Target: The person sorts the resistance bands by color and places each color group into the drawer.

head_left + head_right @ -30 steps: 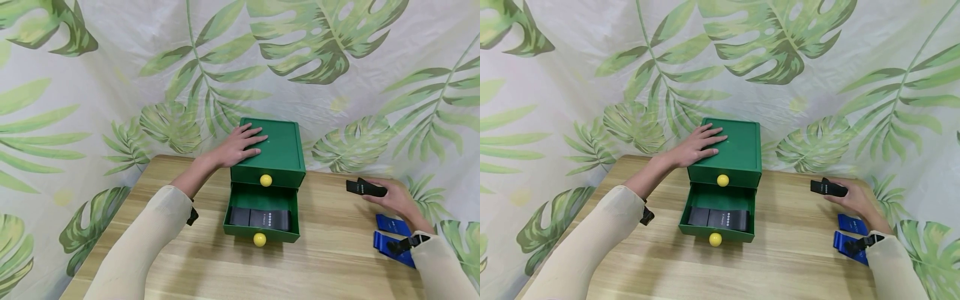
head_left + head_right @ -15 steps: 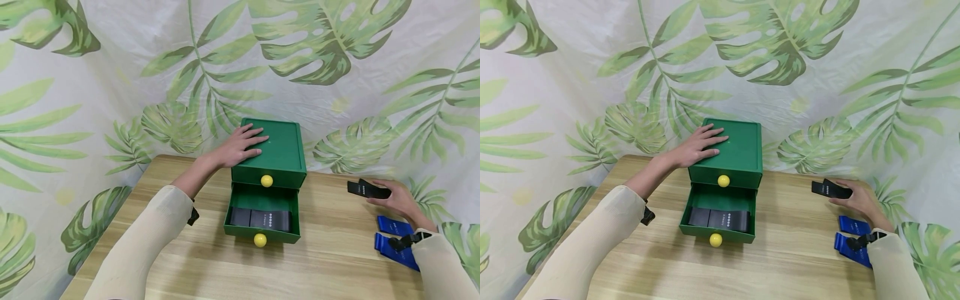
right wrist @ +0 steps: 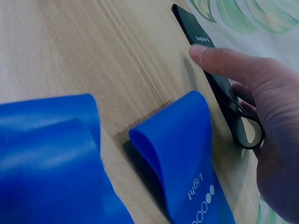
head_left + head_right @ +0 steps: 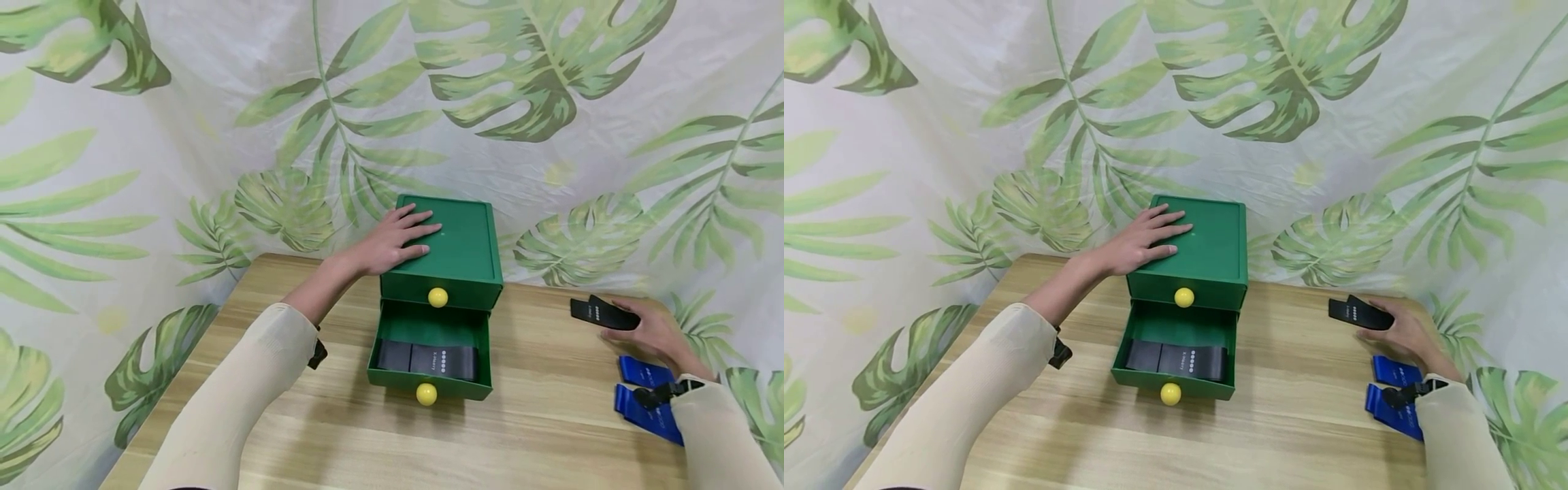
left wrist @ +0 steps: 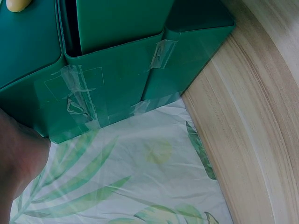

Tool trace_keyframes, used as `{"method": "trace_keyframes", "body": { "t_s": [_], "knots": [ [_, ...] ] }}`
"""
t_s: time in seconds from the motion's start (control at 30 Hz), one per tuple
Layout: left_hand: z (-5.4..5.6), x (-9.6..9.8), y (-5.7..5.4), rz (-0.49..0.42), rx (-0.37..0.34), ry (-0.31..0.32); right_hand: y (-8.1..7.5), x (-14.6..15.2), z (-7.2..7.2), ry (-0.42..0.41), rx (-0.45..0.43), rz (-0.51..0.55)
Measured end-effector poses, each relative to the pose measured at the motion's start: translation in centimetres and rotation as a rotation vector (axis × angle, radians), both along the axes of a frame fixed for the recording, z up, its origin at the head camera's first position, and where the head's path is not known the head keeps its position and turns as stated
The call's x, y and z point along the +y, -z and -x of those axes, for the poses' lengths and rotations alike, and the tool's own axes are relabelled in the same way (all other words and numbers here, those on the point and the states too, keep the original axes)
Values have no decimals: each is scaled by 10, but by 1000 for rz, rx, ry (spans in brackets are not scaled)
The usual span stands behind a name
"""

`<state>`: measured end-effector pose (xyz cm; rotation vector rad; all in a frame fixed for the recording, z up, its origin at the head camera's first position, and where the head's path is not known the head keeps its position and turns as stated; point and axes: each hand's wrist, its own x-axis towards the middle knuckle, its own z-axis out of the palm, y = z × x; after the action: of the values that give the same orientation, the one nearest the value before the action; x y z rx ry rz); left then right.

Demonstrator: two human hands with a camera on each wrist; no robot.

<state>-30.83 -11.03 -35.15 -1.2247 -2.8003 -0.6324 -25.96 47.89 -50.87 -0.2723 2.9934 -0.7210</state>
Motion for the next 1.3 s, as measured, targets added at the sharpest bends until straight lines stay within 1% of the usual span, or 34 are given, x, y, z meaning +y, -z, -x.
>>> {"method": "trace_keyframes", "body": {
  "t_s": [0.13, 0.37, 0.53, 0.63, 0.83, 0.9, 1.07, 1.3],
  "knots": [
    [1, 0, 2, -4, -4, -4, 2, -1, -1, 15, -70, 38],
    [2, 0, 3, -8, -4, -5, 4, -5, 0, 18, -40, 63],
    [2, 0, 3, -13, -11, -7, 3, -10, 0, 1, -27, 77],
    [2, 0, 3, -10, -9, -5, 3, -13, -1, -2, -5, 63],
    [2, 0, 3, -15, -9, -5, 4, -17, -2, -4, 1, 59],
    [2, 0, 3, -17, -8, -4, 4, -18, -1, -19, 17, 64],
    [2, 0, 4, -22, -8, -4, 7, -21, 0, -48, 94, 59],
    [2, 0, 3, -29, -13, -7, 9, -24, 2, -70, 140, 71]
  ]
}}
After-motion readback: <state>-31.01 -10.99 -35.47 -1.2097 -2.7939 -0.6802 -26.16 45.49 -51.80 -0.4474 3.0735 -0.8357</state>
